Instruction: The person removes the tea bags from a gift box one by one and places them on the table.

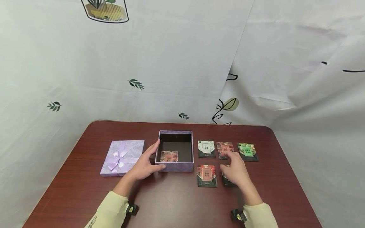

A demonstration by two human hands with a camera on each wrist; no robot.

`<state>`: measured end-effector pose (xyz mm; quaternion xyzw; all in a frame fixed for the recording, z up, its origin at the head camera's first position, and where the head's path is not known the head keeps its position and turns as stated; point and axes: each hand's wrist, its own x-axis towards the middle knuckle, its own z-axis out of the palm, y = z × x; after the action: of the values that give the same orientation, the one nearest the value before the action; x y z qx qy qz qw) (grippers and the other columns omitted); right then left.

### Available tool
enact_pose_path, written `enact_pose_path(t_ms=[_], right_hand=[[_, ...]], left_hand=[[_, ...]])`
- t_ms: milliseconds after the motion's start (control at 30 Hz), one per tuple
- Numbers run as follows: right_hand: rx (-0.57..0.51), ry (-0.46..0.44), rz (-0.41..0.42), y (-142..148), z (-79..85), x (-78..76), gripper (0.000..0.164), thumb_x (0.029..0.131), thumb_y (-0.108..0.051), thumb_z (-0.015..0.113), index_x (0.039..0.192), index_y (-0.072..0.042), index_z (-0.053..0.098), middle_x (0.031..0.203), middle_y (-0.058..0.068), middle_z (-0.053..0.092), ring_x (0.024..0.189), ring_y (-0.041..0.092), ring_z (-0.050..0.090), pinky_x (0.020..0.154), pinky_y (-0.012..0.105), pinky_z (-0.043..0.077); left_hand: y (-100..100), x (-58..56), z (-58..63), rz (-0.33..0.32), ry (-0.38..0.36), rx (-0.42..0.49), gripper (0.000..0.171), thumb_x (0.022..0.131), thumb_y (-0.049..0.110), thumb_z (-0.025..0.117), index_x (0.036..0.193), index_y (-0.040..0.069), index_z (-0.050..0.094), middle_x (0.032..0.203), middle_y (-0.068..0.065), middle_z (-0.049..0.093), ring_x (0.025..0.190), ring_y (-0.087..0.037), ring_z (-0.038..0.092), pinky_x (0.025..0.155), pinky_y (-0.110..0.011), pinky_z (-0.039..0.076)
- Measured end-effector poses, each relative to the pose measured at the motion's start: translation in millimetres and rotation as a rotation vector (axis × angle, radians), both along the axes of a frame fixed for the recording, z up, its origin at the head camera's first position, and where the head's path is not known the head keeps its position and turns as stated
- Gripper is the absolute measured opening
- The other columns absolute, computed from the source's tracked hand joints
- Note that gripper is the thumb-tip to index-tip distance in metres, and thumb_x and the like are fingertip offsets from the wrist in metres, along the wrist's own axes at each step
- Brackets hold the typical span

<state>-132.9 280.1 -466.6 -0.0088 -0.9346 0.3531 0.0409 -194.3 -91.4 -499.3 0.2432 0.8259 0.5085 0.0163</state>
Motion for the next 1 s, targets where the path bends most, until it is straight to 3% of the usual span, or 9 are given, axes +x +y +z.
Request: enact_pose_path(t_ms=[133,467,700,1000], right_hand=[[0.0,0.001,0.006,-4.9,2.7,-2.0,0.035,0.084,-0.003,0.073,0.118,-0.003,0.066,0.12,0.02,0.056,0.089,0.031,0.053,0.073,0.045,0.045],[-0.011,0.1,0.077,-19.0,9.9,-7.2,0.037,0.081,0.003,0.074,0.116,-0.004,0.065,0.119,0.019,0.059,0.104,0.041,0.058,0.082,0.058,0.048],[-0.031,0.134,0.1,-33.5,16.9,-12.7,0.038,0.08,0.003,0.075,0.116,-0.003,0.065,0.114,0.015,0.061,0.101,0.034,0.057,0.08,0.051,0.048],[-0.049,0.119,0.112,-48.1,25.5,-15.8,0.037,0.082,0.003,0.074,0.117,-0.005,0.065,0.095,0.007,0.054,0.081,0.028,0.049,0.07,0.042,0.04]], left_hand=[[-0.2,0.0,0.1,0.001,-0.001,-0.002,0.102,0.076,0.013,0.087,0.158,0.007,0.027,0.159,-0.015,0.029,0.143,-0.033,0.028,0.112,-0.053,0.026],[0.0,-1.3,0.3,-0.003,0.009,-0.008,0.101,0.077,0.016,0.086,0.159,0.008,0.027,0.16,-0.015,0.028,0.144,-0.033,0.028,0.111,-0.054,0.027],[-0.2,-1.3,0.0,0.0,0.007,-0.014,0.101,0.078,0.017,0.086,0.159,0.009,0.027,0.16,-0.015,0.027,0.144,-0.035,0.028,0.111,-0.056,0.027],[-0.1,-0.2,-0.7,0.003,0.001,-0.011,0.103,0.076,0.015,0.087,0.159,0.012,0.027,0.16,-0.014,0.028,0.144,-0.032,0.028,0.112,-0.051,0.025]])
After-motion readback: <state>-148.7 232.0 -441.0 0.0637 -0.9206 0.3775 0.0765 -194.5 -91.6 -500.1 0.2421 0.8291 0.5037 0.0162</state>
